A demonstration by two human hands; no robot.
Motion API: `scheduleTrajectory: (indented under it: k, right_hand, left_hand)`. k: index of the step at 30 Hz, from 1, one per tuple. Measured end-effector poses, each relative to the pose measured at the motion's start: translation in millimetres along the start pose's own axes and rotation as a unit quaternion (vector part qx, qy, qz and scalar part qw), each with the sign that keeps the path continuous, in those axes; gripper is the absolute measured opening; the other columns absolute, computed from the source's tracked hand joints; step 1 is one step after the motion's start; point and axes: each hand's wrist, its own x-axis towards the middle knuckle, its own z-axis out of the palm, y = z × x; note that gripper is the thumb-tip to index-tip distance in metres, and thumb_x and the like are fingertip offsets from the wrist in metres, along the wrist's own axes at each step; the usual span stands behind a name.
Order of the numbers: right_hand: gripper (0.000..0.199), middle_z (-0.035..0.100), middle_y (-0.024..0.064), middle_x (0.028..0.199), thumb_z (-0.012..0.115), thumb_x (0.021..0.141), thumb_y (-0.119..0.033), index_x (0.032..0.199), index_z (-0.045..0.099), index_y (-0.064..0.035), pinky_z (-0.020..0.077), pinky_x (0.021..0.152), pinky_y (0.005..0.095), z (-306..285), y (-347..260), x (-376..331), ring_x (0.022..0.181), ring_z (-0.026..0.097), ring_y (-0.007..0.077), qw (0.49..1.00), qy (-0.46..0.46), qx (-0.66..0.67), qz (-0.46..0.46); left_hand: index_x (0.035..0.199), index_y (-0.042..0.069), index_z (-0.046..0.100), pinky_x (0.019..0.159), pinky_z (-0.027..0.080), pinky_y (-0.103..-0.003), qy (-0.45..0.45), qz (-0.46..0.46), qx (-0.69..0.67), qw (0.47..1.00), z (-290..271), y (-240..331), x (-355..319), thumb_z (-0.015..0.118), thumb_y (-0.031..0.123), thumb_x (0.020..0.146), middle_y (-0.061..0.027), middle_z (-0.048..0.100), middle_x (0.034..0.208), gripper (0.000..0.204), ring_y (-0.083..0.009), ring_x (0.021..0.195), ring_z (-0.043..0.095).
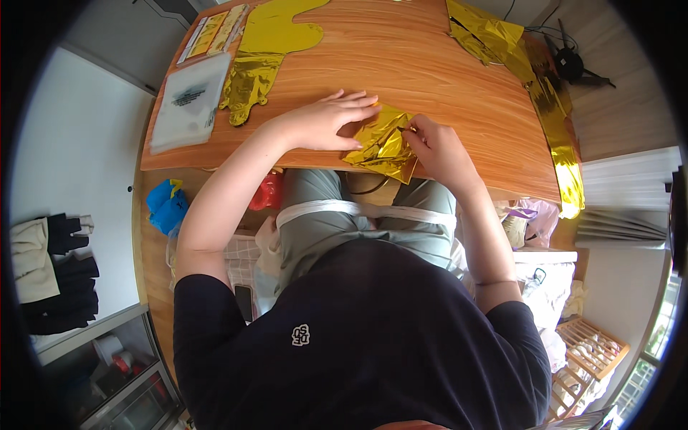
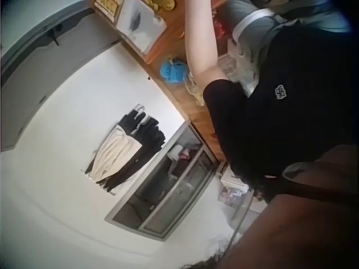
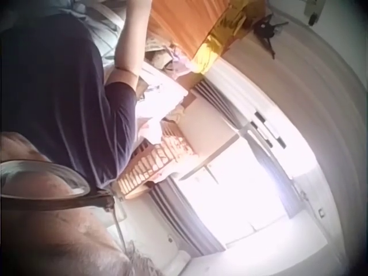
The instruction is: Folding a gold foil letter balloon and inserting it into a plastic packaging sleeve with a cardboard backing.
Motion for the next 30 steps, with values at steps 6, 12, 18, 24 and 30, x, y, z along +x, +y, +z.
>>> scheduleTrajectory:
  k: [6,12,18,24,30]
  right_hand:
    - [0.019,0.069,0.0215,0.081,0.066,0.097,-0.017,0.102,0.065,0.0012,0.0518,0.067,0.0419,9,-1,0,0.073,0.068,0.0367,0.998,0.041,-0.044,0.007]
    - [0.019,0.07,0.023,0.086,0.065,0.097,-0.019,0.103,0.065,-0.0009,0.0532,0.072,0.0487,11,-1,-1,0.082,0.068,0.042,0.997,0.044,-0.069,0.009]
    - [0.02,0.071,0.024,0.088,0.064,0.098,-0.02,0.103,0.064,-0.0009,0.0534,0.074,0.0509,16,2,-1,0.086,0.068,0.044,0.994,0.053,-0.094,0.016]
    - [0.02,0.071,0.0243,0.09,0.063,0.098,-0.019,0.103,0.063,0.0005,0.0525,0.074,0.0503,18,-1,1,0.087,0.068,0.0445,0.992,0.051,-0.111,0.026]
    - [0.02,0.072,0.0237,0.094,0.063,0.098,-0.02,0.105,0.062,-0.0004,0.0539,0.076,0.05,20,5,1,0.09,0.069,0.0437,0.992,0.049,-0.11,0.037]
  left_hand:
    - [0.164,0.01,0.031,0.131,0.012,-0.053,-0.04,-0.007,0.032,0.999,-1,-3,-4,0.077,0.045,0.089,-0.0102,0.02,0.174,0.095,-0.0282,0.162,0.014]
    - [0.167,0.013,0.021,0.131,0.006,-0.052,-0.094,-0.007,0.027,0.995,-6,-5,-2,0.081,0.043,0.085,-0.0087,0.01,0.176,0.106,-0.0283,0.163,0.003]
    - [0.168,0.015,0.018,0.131,0.004,-0.052,-0.111,-0.021,0.016,0.993,-9,-1,1,0.086,0.038,0.081,-0.0073,0.007,0.177,0.113,-0.0275,0.163,0.001]
    - [0.168,0.015,0.018,0.131,0.003,-0.053,-0.109,-0.01,0.0,0.994,-12,-3,-2,0.087,0.037,0.08,-0.0076,0.006,0.177,0.115,-0.027,0.163,0.001]
    - [0.168,0.014,0.02,0.13,0.004,-0.058,0.025,-0.033,-0.042,0.998,-7,49,-9,0.077,0.043,0.091,-0.0107,0.014,0.175,0.1,-0.0261,0.161,0.017]
